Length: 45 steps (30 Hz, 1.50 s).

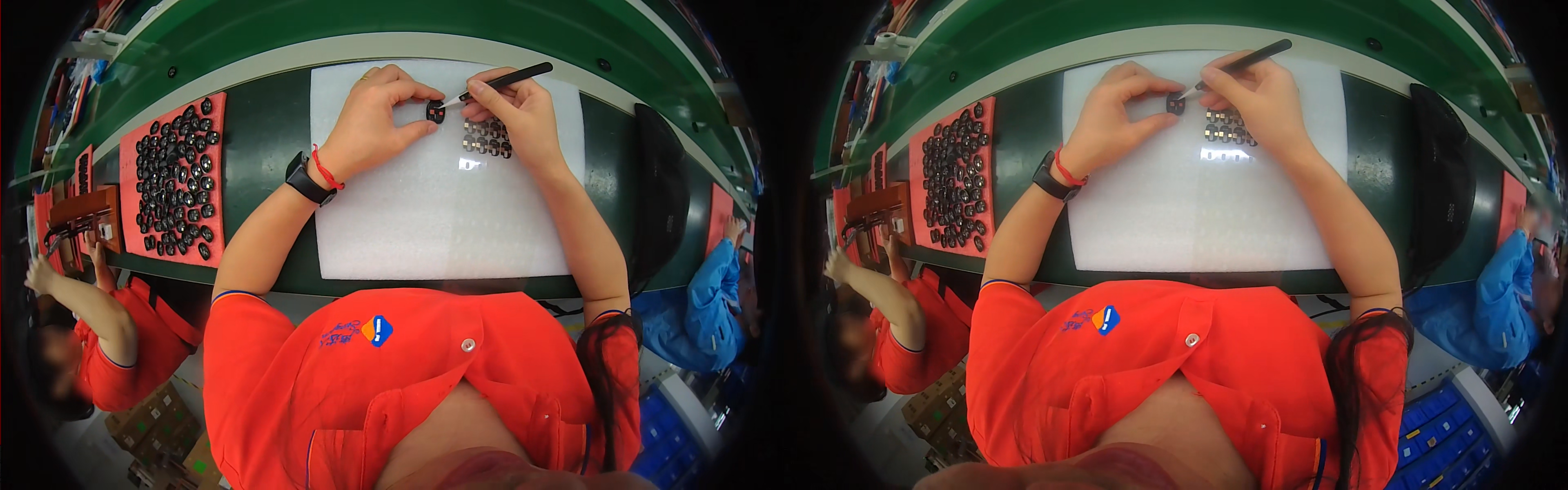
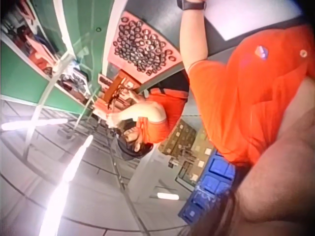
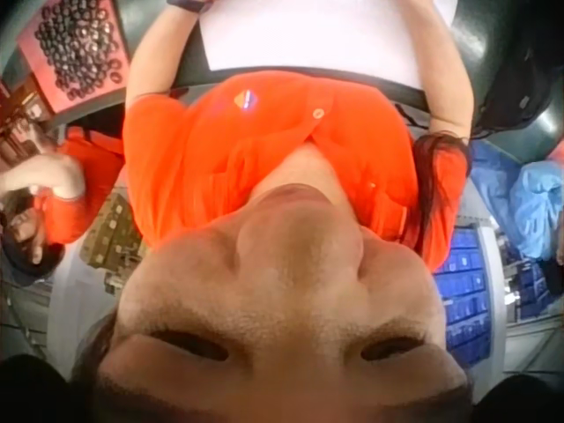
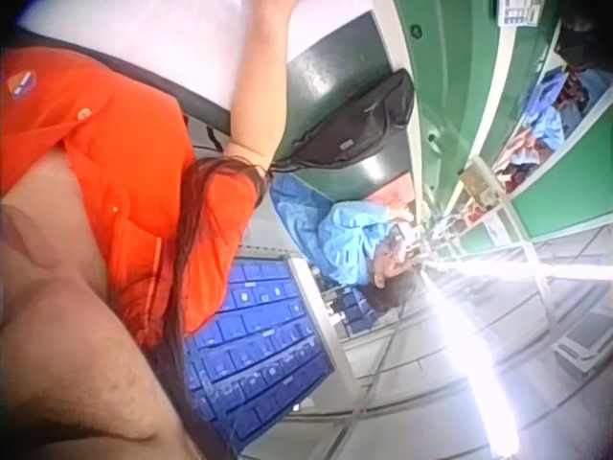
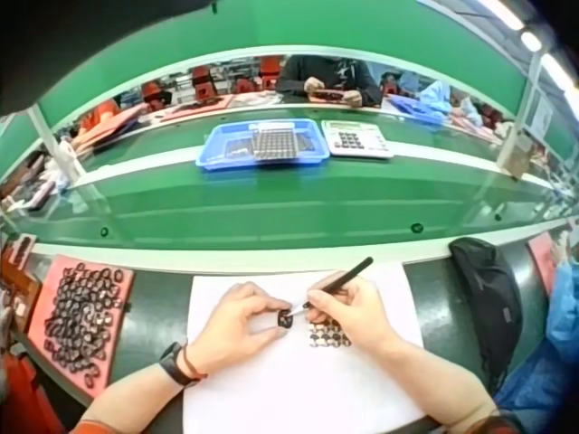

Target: The person assembles electronic components by using tweezers to remove small metal parts from a sheet and insert them into plastic casings.

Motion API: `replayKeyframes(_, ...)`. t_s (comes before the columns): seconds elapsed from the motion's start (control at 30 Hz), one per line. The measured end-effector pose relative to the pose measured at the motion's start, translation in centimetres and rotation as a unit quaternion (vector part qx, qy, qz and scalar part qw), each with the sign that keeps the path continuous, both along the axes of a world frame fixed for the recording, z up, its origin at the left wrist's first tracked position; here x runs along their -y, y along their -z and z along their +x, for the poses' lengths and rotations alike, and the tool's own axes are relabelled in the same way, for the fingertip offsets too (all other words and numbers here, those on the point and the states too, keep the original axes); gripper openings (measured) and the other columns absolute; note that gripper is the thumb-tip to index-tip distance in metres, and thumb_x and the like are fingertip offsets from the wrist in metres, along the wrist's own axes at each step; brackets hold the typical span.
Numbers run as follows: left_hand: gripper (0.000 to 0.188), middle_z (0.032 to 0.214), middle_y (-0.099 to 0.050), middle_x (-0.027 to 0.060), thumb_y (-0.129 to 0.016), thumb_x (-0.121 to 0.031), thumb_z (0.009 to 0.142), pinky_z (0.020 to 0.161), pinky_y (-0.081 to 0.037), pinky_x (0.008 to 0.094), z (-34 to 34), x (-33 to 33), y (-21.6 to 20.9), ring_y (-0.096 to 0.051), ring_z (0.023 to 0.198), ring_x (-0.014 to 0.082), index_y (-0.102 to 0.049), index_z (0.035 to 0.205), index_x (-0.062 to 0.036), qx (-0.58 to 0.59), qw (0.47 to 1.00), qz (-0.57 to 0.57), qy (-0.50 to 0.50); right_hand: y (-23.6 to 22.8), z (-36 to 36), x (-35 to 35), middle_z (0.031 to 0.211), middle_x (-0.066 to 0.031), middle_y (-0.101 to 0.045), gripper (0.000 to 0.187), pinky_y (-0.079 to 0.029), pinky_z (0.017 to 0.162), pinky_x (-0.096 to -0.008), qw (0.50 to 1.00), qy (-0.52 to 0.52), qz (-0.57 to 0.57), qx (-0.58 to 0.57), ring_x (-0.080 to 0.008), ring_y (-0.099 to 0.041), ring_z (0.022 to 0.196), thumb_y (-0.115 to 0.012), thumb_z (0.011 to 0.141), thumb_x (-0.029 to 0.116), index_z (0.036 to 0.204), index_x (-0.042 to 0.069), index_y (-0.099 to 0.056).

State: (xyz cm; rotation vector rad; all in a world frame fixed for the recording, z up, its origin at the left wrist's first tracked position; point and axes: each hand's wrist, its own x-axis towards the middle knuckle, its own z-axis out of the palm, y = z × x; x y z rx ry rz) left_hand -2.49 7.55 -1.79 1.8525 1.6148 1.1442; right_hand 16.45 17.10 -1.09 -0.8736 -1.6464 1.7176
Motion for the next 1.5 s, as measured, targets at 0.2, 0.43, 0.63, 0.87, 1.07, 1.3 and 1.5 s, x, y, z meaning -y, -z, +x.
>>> replayKeyframes(0.2, 0.029, 0.084, -0.059, 0.0066, -0.075, -0.01, 0.065, 0.076, -0.045, 0.033, 0.09, -0.04, -0.02, -0.055, 0.084, 0.0234, -0.071, 0.094, -0.0096, 0.002, 1.0, 0.002, 0.0, 0.05, 0.03, -0.07, 0.086, -0.0122, -0.065, 0.026, -0.053, 0.067, -0.0253, 1.0, 0.001, 0.003, 0.008, -0.0175, -0.066, 0.075, -0.065, 0.088, 0.016, 0.101, -0.006, -0.06)
replayKeyframes(0.43, 0.029, 0.084, -0.059, 0.0066, -0.076, -0.01, 0.065, 0.075, -0.045, 0.0329, 0.03, -0.08, -0.06, -0.055, 0.084, 0.0234, -0.071, 0.094, -0.0094, -0.002, 1.0, 0.009, 0.003, 0.15, -0.03, -0.09, 0.086, -0.0121, -0.065, 0.026, -0.053, 0.067, -0.025, 1.0, 0.0, 0.002, 0.003, -0.0174, -0.066, 0.075, -0.065, 0.088, 0.016, 0.101, -0.005, -0.061)
replayKeyframes(0.63, 0.029, 0.084, -0.06, 0.0064, -0.076, -0.01, 0.065, 0.076, -0.045, 0.033, -0.07, -0.09, -0.06, -0.055, 0.084, 0.0233, -0.071, 0.094, -0.0095, -0.013, 1.0, 0.011, 0.004, 0.09, -0.08, -0.02, 0.086, -0.0116, -0.065, 0.025, -0.053, 0.067, -0.0244, 1.0, -0.001, 0.012, 0.013, -0.0166, -0.066, 0.075, -0.064, 0.088, 0.017, 0.101, -0.005, -0.061)
replayKeyframes(0.87, 0.03, 0.085, -0.059, 0.0063, -0.076, -0.01, 0.065, 0.076, -0.045, 0.0328, -0.07, -0.02, -0.03, -0.055, 0.085, 0.0232, -0.071, 0.094, -0.0096, -0.004, 1.0, 0.002, 0.004, 0.29, 0.01, 0.03, 0.086, -0.011, -0.065, 0.025, -0.052, 0.068, -0.0241, 1.0, -0.008, 0.015, 0.009, -0.016, -0.066, 0.076, -0.063, 0.089, 0.016, 0.101, -0.005, -0.061)
replayKeyframes(1.07, 0.032, 0.09, -0.058, 0.0067, -0.073, -0.009, 0.07, 0.077, -0.045, 0.0289, -0.25, 0.04, -0.19, -0.055, 0.085, 0.0211, -0.069, 0.102, -0.0084, -0.039, 0.999, -0.009, 0.018, 0.37, 0.03, 0.04, 0.086, -0.0104, -0.065, 0.023, -0.052, 0.069, -0.0244, 1.0, -0.013, 0.014, 0.003, -0.016, -0.066, 0.076, -0.063, 0.089, 0.015, 0.101, -0.004, -0.061)
replayKeyframes(1.3, 0.031, 0.084, -0.059, 0.0065, -0.075, -0.01, 0.065, 0.075, -0.045, 0.0325, 0.0, -0.11, -0.22, -0.055, 0.084, 0.0231, -0.07, 0.095, -0.0089, -0.013, 1.0, 0.0, 0.008, 0.19, -0.03, 0.33, 0.087, -0.0103, -0.065, 0.022, -0.053, 0.07, -0.0245, 0.999, -0.005, 0.027, 0.018, -0.0159, -0.066, 0.077, -0.063, 0.089, 0.014, 0.101, -0.004, -0.06)
replayKeyframes(1.5, 0.03, 0.085, -0.06, 0.0063, -0.075, -0.009, 0.065, 0.072, -0.046, 0.0312, 0.1, -0.09, -0.3, -0.054, 0.082, 0.0218, -0.07, 0.095, -0.0086, 0.001, 1.0, 0.0, 0.001, 0.19, -0.07, 0.6, 0.088, -0.0103, -0.065, 0.022, -0.053, 0.07, -0.0237, 0.999, -0.001, 0.048, 0.023, -0.0153, -0.066, 0.078, -0.065, 0.087, 0.013, 0.102, -0.004, -0.06)
